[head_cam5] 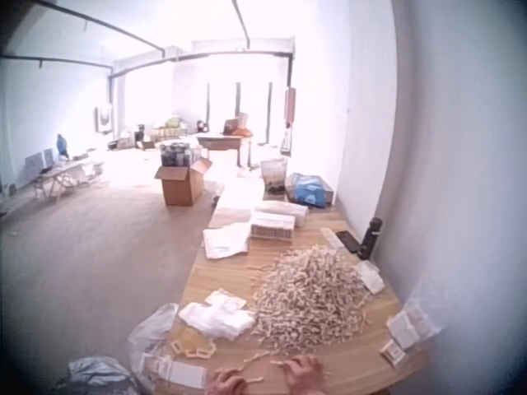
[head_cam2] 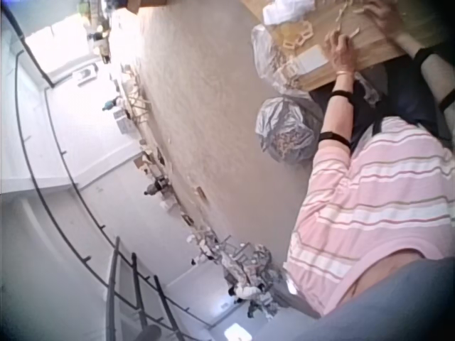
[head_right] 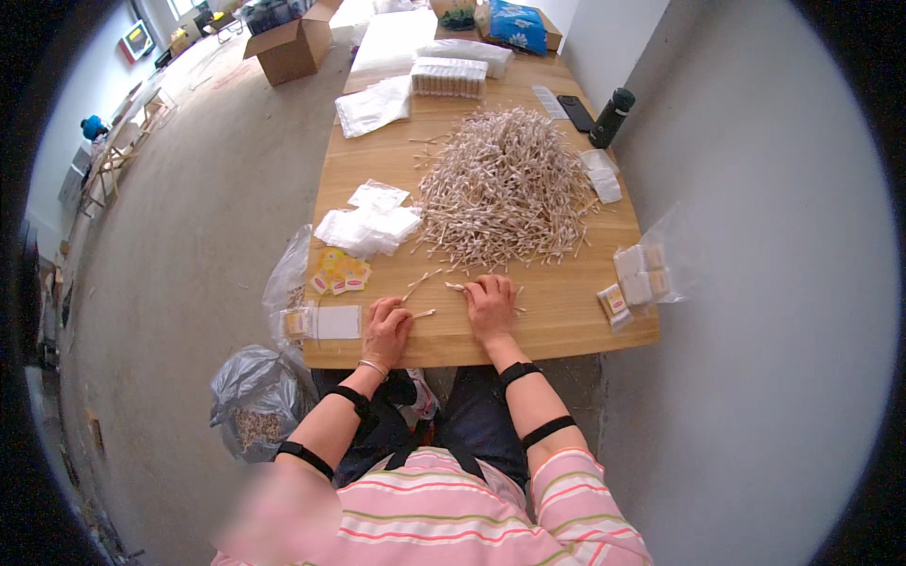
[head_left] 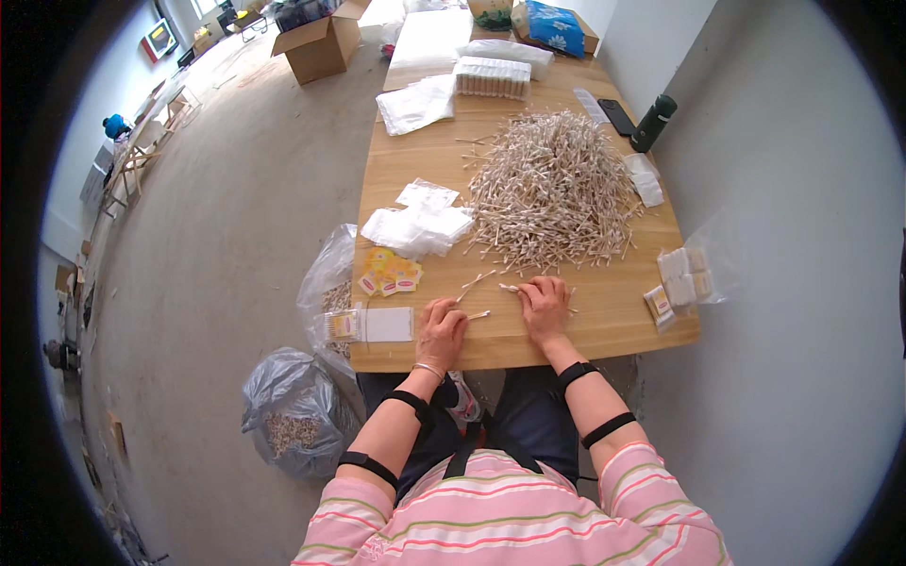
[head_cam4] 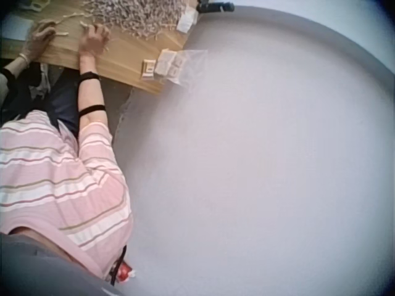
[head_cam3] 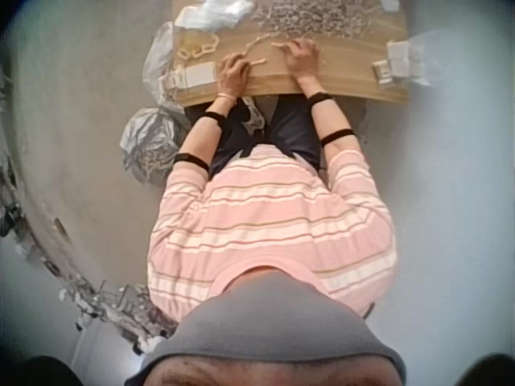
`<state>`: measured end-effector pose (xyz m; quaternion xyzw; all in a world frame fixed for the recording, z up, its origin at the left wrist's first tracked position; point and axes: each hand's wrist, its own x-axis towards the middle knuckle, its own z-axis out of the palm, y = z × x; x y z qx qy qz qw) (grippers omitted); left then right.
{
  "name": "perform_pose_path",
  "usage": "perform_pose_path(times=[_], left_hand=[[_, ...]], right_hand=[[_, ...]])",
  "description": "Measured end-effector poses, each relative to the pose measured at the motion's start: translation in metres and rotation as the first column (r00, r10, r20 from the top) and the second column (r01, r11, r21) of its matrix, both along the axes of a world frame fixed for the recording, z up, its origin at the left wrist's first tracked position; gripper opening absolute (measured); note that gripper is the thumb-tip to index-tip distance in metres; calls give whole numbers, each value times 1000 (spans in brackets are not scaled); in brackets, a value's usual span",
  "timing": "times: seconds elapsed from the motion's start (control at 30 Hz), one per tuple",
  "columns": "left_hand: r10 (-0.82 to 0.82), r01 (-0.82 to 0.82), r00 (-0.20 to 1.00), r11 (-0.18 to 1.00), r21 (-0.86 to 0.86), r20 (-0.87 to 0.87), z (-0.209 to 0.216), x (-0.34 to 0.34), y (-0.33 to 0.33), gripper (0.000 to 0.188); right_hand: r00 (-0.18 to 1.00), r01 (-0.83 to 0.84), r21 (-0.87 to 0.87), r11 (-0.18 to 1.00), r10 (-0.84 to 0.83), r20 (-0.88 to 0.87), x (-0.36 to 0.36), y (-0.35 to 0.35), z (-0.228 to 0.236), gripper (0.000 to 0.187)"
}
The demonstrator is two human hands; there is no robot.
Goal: Sorting and packing medical swabs into small plastic bags.
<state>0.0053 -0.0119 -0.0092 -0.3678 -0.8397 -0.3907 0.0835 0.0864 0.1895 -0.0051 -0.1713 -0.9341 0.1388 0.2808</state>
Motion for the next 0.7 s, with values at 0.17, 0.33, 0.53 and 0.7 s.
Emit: perform_pose_path(times=[0.17,0.33,0.53,0.7], left_hand=[[27,-28,999,999,-36,-32,2,2,-2,13],[-11,9,999,998,-55,-31,-2,0,2,15],[6,-4,999,999,-34,45,-3,1,2,33],[-10,10,1000,999,-45,2,-3,1,-1,39]], right_hand=[[996,-90,106,990,91,-12,-31,-16,3,19],[983,-183,150,972,182,18,-56,-31,-3,19],[970,-230,0,973,229,84,-43,-63,-7,13],[960,-246,-68,967,253,120,-30,-73,2,18]])
